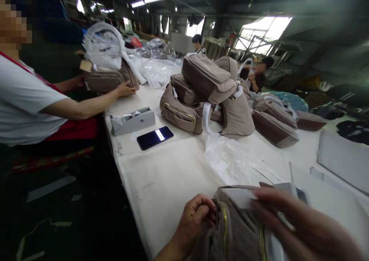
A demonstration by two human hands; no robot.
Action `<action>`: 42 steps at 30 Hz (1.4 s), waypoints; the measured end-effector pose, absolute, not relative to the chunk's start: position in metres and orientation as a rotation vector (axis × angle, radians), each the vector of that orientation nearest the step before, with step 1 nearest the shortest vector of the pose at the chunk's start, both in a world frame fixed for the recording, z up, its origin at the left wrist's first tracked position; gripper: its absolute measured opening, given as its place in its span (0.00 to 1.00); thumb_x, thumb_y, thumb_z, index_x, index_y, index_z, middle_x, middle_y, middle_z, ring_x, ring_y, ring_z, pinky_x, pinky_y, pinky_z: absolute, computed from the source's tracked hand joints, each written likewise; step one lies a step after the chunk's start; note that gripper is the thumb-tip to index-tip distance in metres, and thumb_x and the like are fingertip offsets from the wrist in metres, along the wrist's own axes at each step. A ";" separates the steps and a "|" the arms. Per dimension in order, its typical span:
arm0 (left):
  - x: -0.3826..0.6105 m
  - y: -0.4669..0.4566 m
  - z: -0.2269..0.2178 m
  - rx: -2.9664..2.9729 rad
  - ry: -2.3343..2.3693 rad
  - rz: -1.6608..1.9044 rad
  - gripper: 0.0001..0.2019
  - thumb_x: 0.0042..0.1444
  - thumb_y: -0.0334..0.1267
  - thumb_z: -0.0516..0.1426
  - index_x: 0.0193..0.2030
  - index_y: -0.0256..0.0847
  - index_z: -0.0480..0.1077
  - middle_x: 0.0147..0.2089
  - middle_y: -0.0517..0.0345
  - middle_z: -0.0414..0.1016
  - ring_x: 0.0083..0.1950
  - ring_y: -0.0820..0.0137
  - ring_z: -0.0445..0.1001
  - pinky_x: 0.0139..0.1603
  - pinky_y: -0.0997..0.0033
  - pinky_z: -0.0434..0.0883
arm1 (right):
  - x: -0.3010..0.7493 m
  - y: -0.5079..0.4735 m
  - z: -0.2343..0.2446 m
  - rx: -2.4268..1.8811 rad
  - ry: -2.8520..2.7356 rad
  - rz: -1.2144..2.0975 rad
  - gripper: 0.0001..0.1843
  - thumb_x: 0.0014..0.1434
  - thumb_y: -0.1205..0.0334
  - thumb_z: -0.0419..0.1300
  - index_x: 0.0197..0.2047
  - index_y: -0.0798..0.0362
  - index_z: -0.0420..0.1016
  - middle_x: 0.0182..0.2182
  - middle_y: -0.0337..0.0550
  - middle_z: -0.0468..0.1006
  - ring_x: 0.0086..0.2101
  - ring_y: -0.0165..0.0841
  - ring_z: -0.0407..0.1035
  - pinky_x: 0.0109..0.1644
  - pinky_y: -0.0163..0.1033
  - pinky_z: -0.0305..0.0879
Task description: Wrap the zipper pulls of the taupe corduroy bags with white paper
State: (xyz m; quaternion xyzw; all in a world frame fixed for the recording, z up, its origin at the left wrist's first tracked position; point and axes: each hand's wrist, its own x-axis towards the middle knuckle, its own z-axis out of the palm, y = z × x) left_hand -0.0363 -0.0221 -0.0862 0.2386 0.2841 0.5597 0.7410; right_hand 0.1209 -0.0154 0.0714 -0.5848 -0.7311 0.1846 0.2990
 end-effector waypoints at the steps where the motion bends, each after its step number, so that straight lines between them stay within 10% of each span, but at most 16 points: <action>1: -0.036 -0.024 -0.084 0.513 0.585 1.251 0.10 0.51 0.40 0.55 0.32 0.34 0.68 0.31 0.55 0.71 0.30 0.72 0.69 0.31 0.73 0.66 | 0.103 -0.012 0.067 -1.508 -2.119 0.498 0.11 0.53 0.51 0.56 0.35 0.46 0.74 0.31 0.43 0.77 0.32 0.36 0.72 0.35 0.36 0.68; 7: -0.028 -0.034 -0.083 0.534 0.662 1.340 0.16 0.54 0.48 0.57 0.39 0.34 0.69 0.32 0.56 0.70 0.37 0.68 0.67 0.40 0.70 0.66 | 0.065 0.006 0.031 -1.623 -2.631 0.440 0.14 0.59 0.63 0.47 0.31 0.52 0.73 0.29 0.44 0.76 0.33 0.36 0.70 0.39 0.39 0.64; 12: -0.043 -0.019 -0.070 0.504 0.767 1.386 0.12 0.53 0.43 0.54 0.28 0.35 0.66 0.24 0.62 0.63 0.27 0.74 0.59 0.29 0.74 0.61 | 0.064 0.002 0.033 -1.596 -2.725 0.411 0.22 0.59 0.71 0.44 0.54 0.57 0.67 0.50 0.53 0.72 0.49 0.39 0.66 0.49 0.40 0.63; 19: -0.078 -0.001 -0.075 0.933 0.724 1.160 0.12 0.52 0.41 0.55 0.28 0.32 0.71 0.25 0.58 0.68 0.28 0.73 0.64 0.31 0.74 0.63 | 0.052 0.013 0.032 -2.001 -2.788 0.390 0.12 0.58 0.71 0.50 0.33 0.55 0.75 0.33 0.48 0.77 0.36 0.37 0.70 0.37 0.36 0.58; 42: -0.102 -0.005 -0.063 1.699 1.182 0.853 0.10 0.54 0.36 0.56 0.24 0.38 0.73 0.24 0.60 0.69 0.28 0.71 0.66 0.31 0.73 0.58 | 0.069 0.004 0.023 -1.897 -2.921 0.264 0.12 0.60 0.71 0.51 0.42 0.51 0.74 0.38 0.45 0.74 0.42 0.38 0.65 0.33 0.37 0.56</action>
